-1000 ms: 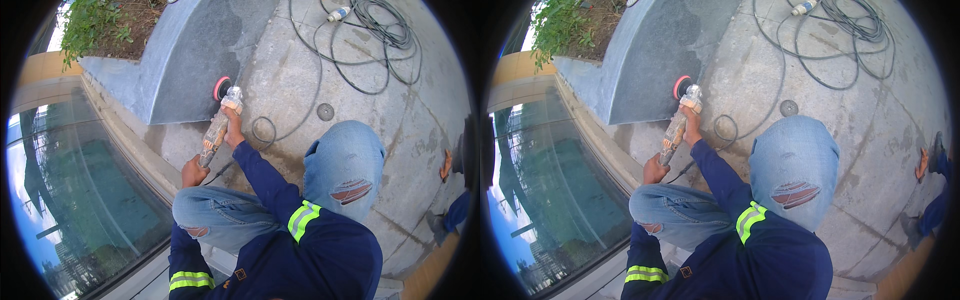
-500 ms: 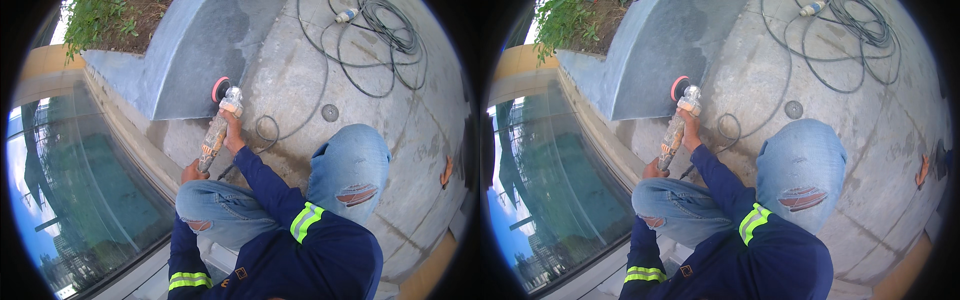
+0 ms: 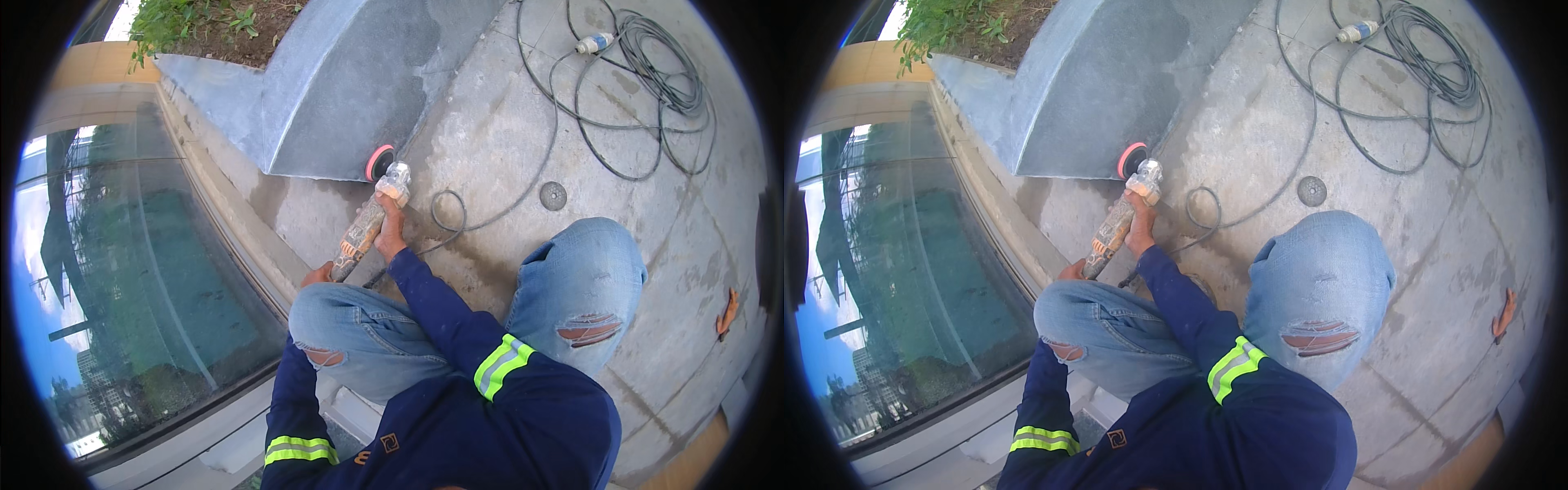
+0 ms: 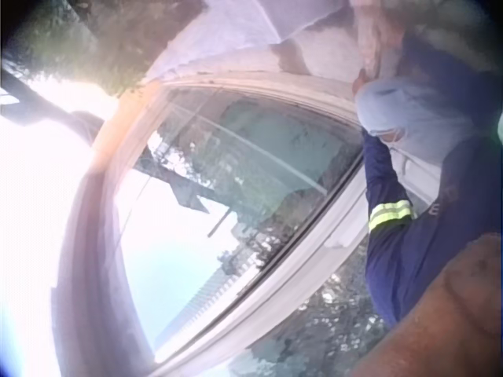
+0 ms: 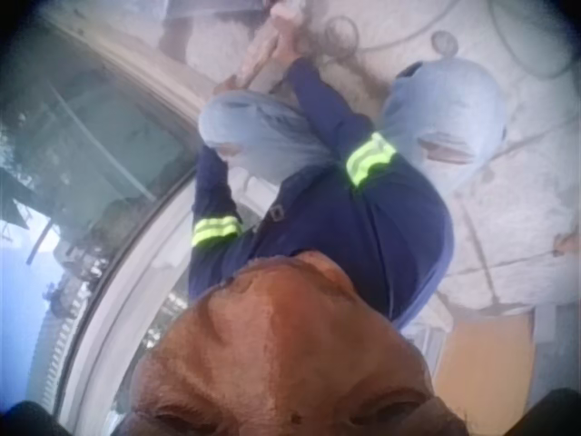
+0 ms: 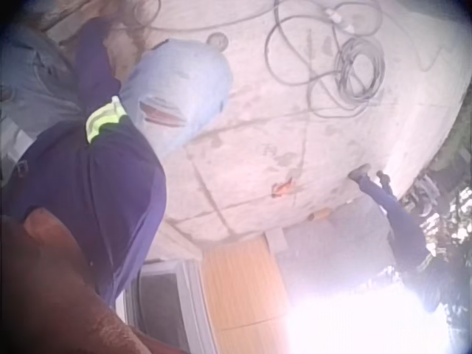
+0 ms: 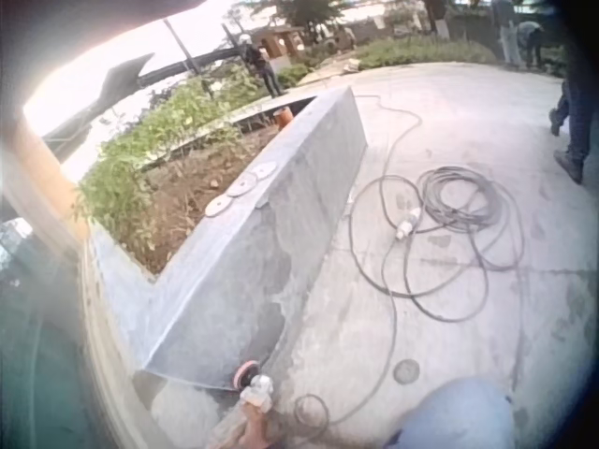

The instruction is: The person uses an angle grinder with a polishing pad to smooth the edge of a concrete planter. They hold the tool with both hands and move it along the curved edge while kneeling.

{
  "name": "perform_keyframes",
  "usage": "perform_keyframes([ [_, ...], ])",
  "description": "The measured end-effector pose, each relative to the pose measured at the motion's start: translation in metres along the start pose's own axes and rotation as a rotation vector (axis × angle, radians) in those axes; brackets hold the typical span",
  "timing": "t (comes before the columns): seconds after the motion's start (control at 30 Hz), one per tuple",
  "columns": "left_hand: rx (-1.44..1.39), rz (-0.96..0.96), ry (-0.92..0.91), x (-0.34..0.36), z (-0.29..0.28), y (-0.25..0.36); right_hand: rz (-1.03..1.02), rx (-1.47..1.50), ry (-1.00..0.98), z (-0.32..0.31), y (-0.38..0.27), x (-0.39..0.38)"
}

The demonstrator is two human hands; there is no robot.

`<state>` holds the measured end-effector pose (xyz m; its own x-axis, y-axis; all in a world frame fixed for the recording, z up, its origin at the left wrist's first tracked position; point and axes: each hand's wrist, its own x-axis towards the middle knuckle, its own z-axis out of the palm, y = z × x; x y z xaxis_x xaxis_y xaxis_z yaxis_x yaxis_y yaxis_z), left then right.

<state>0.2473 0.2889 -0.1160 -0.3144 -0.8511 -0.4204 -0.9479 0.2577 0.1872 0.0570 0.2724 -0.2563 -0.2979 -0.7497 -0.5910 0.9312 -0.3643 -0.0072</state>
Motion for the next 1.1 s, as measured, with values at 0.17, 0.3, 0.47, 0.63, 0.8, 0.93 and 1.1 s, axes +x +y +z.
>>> perform_keyframes([
  [0.17, -0.539, -0.066, 0.126, -0.045, -0.004, -0.002, 0.022, -0.015, 0.022, -0.009, 0.024, -0.009],
  [0.3, -0.412, -0.101, 0.061, -0.033, -0.009, -0.001, -0.001, -0.003, 0.044, -0.017, 0.021, -0.003],
  [0.47, 0.201, -0.140, -0.133, 0.003, -0.008, 0.005, 0.062, 0.026, 0.043, -0.012, 0.010, -0.001],
  [0.63, 0.264, -0.125, -0.208, 0.019, -0.009, 0.024, 0.085, 0.042, 0.043, -0.013, -0.001, 0.006],
  [0.8, 0.293, -0.119, -0.211, 0.016, -0.011, 0.019, 0.109, 0.030, 0.048, -0.018, 0.008, 0.006],
  [0.93, 0.113, 0.006, -0.085, -0.018, -0.022, 0.045, 0.091, 0.041, 0.032, -0.032, 0.012, 0.007],
  [1.1, -0.786, -0.083, 0.205, -0.053, 0.006, -0.026, 0.081, 0.009, 0.000, -0.001, 0.025, -0.016],
])
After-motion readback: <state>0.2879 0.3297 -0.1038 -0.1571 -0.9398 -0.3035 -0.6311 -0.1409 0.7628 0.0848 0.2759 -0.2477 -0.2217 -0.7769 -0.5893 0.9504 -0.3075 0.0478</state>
